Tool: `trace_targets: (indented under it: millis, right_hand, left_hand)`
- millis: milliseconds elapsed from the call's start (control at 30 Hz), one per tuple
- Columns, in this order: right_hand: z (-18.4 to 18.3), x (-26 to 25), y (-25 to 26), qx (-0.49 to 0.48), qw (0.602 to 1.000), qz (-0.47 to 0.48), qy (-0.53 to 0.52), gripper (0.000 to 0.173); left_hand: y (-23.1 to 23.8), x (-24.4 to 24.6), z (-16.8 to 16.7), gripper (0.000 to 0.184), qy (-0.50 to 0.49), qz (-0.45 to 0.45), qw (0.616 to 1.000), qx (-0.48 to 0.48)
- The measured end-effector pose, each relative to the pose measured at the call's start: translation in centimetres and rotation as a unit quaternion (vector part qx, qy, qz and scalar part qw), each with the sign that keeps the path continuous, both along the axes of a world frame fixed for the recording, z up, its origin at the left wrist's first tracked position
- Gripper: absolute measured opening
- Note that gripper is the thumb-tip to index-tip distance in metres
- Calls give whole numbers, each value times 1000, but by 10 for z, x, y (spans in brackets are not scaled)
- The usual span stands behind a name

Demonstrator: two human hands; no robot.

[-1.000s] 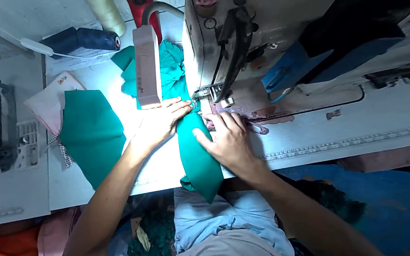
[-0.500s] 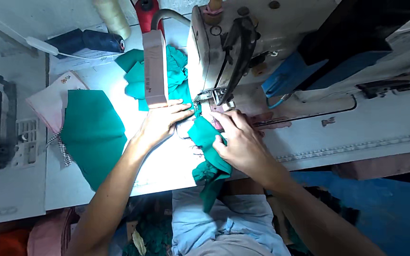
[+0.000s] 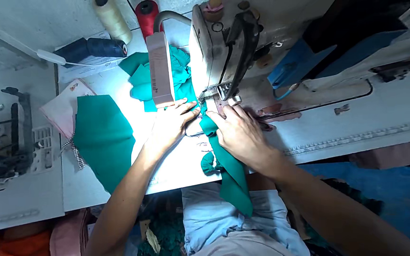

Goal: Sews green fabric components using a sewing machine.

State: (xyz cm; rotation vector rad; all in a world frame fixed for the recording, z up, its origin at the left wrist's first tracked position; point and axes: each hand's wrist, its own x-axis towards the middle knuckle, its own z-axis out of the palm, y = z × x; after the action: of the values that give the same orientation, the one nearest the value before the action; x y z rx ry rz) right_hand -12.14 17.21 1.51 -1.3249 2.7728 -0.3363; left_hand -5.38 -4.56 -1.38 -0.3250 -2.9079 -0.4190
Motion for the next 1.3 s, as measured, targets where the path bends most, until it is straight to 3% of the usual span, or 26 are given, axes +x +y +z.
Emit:
trace_targets:
  millis: [267, 367, 467, 533, 567, 633, 700, 767, 867, 900, 1000, 1067, 1133, 1200, 1267, 1300]
  right_hand:
    - [-1, 23, 8, -72, 996, -55, 13, 44]
    - [-8, 37, 15, -60, 996, -71, -13, 66]
    - [-3, 27, 25, -125, 980, -94, -122, 41]
    - [6, 21, 28, -202, 925, -151, -283, 18]
    - [9, 19, 27, -243, 867, -178, -398, 16]
    - [15, 21, 25, -303, 738, -207, -566, 28]
    - [17, 28, 23, -333, 674, -224, -620, 25]
    - [15, 34, 24, -342, 689, -213, -602, 16]
    - [10, 34, 31, -303, 796, -205, -482, 37]
    - [12, 34, 33, -286, 811, -215, -462, 36]
    - [18, 35, 36, -268, 800, -217, -491, 20]
    - [14, 39, 36, -276, 800, -191, -497, 23]
    - [11, 41, 34, -298, 798, -177, -493, 25]
    - [12, 41, 34, -334, 773, -185, -506, 24]
    - [14, 38, 38, -371, 727, -202, -541, 25]
    - [14, 37, 41, -378, 722, -211, -540, 25]
  left_hand:
    - [5, 11, 11, 44, -11, 4, 1000, -13]
    - [12, 10, 4, 40, 23, 50, 998, 8]
    - [42, 37, 13, 33, 42, 167, 981, 85]
    - [67, 60, 21, 26, 6, 245, 948, 201]
    - [78, 67, 24, 27, -26, 262, 924, 278]
    - [95, 73, 24, 30, -67, 263, 883, 382]
    - [107, 71, 21, 31, -65, 259, 871, 411]
    - [108, 67, 19, 25, -60, 263, 859, 434]
    - [98, 67, 21, 17, -74, 285, 835, 465]
    - [93, 68, 21, 16, -80, 285, 827, 477]
    - [87, 71, 21, 28, -95, 267, 795, 536]
    - [90, 71, 21, 32, -105, 258, 773, 570]
    - [96, 70, 25, 34, -100, 275, 784, 548]
    - [96, 71, 27, 36, -87, 296, 794, 524]
    - [88, 72, 24, 36, -74, 304, 776, 548]
    - [83, 72, 25, 34, -74, 306, 760, 569]
